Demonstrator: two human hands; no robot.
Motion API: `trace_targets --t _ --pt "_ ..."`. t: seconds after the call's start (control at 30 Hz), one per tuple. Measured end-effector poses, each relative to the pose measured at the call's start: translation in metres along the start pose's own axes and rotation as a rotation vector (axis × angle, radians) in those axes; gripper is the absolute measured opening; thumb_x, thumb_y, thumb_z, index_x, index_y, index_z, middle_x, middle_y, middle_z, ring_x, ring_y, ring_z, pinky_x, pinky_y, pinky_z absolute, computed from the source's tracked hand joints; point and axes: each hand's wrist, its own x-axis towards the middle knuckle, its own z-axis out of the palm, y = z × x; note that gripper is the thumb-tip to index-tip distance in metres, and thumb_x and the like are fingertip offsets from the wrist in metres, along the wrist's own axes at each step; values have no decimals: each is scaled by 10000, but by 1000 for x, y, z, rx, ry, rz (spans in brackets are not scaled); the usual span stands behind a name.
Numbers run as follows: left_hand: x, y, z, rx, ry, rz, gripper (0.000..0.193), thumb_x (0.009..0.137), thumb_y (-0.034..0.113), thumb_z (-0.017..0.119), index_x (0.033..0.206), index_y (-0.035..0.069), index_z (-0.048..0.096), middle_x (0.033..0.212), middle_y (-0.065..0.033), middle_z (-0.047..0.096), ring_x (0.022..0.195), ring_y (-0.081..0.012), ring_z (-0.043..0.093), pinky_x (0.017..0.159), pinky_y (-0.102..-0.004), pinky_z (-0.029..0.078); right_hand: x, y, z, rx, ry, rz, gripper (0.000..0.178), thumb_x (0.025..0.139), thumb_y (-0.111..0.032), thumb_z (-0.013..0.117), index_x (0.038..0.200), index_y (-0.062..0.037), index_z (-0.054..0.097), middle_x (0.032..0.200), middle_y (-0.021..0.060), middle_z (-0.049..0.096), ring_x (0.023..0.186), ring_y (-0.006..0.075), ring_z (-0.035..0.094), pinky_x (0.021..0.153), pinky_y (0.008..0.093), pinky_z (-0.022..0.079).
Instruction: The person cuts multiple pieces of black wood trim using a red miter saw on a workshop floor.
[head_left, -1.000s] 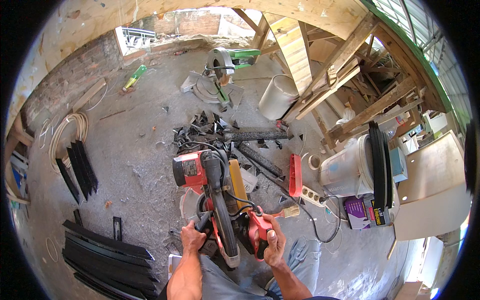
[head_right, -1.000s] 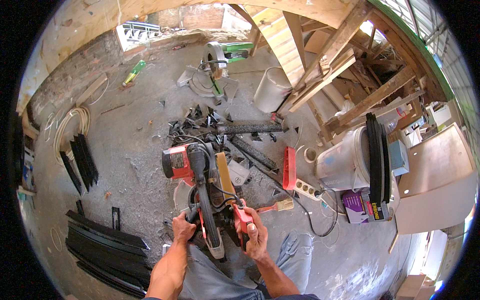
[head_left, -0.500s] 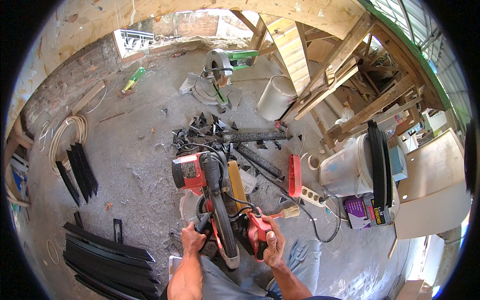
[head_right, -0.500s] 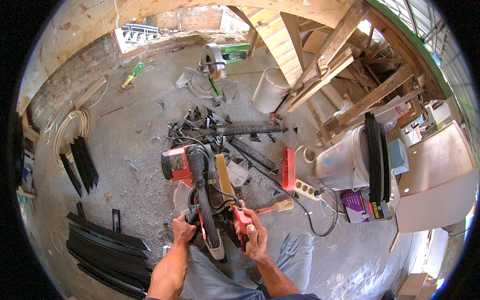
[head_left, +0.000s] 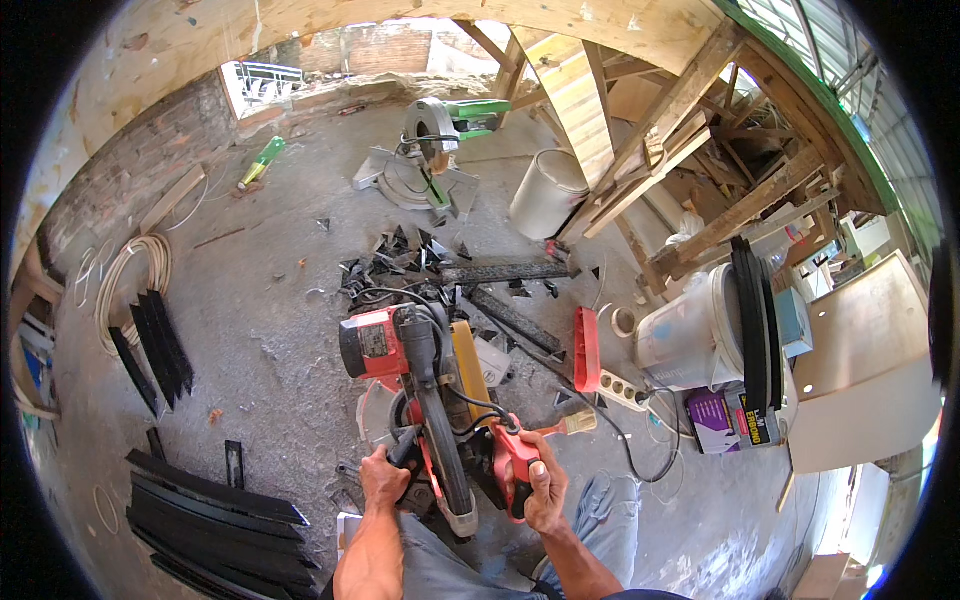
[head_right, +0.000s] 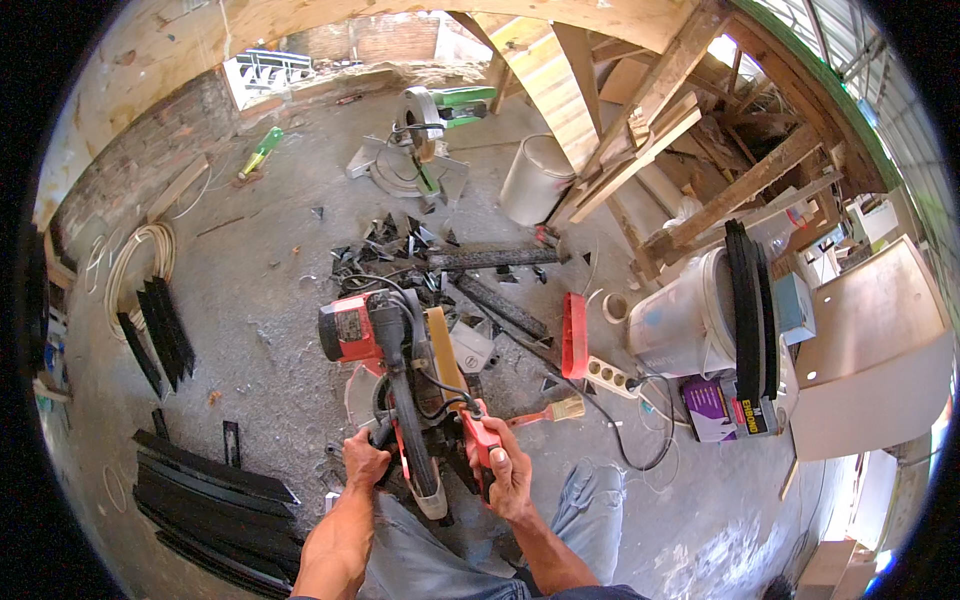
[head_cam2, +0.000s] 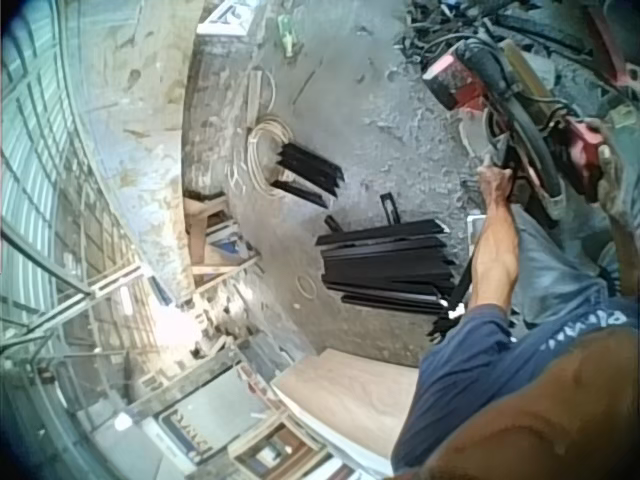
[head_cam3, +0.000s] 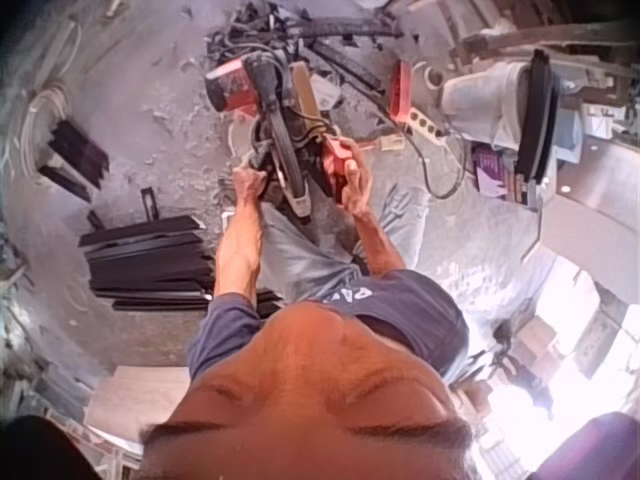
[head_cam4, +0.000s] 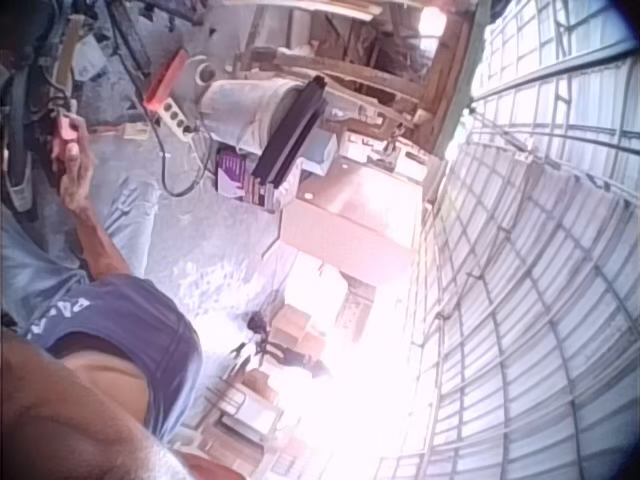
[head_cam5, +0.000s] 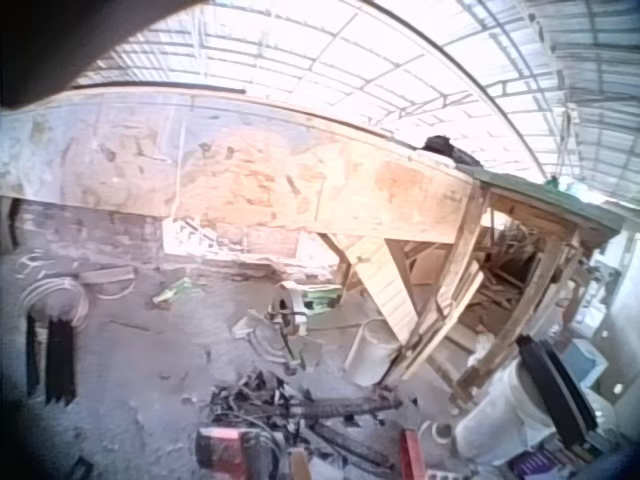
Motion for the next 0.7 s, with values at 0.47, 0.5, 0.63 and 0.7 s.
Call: trace_targets --t 0.47,0.5,0.63,0.7 --pt "2 -3 4 7 -8 -5 460 660 274 864 987 10 678 935 -292 702 956 -480 676 857 -516 547 -1 2 0 24 12 5 620 1057 -478 433 1398 40 452 783 38 606 656 93 525 596 246 430" --pt "1 -2 3 7 -8 -8 463 659 278 867 986 10 677 934 -291 702 956 -481 675 856 -517 547 -1 2 0 25 12 3 621 1057 -478 432 1399 39 451 783 37 605 655 93 524 596 246 429" --pt "2 -3 3 21 -10 -12 464 658 283 870 979 10 675 935 -292 702 955 -481 675 854 -518 546 -2 4 -1 34 12 14 621 1059 -475 430 1405 41 446 782 35 605 655 92 523 595 244 428" --pt "2 -2 3 25 -10 -4 461 657 284 871 972 10 674 933 -292 702 950 -483 675 850 -520 547 -2 5 -2 30 8 8 619 1060 -471 427 1405 43 446 780 35 604 656 91 523 596 244 429"
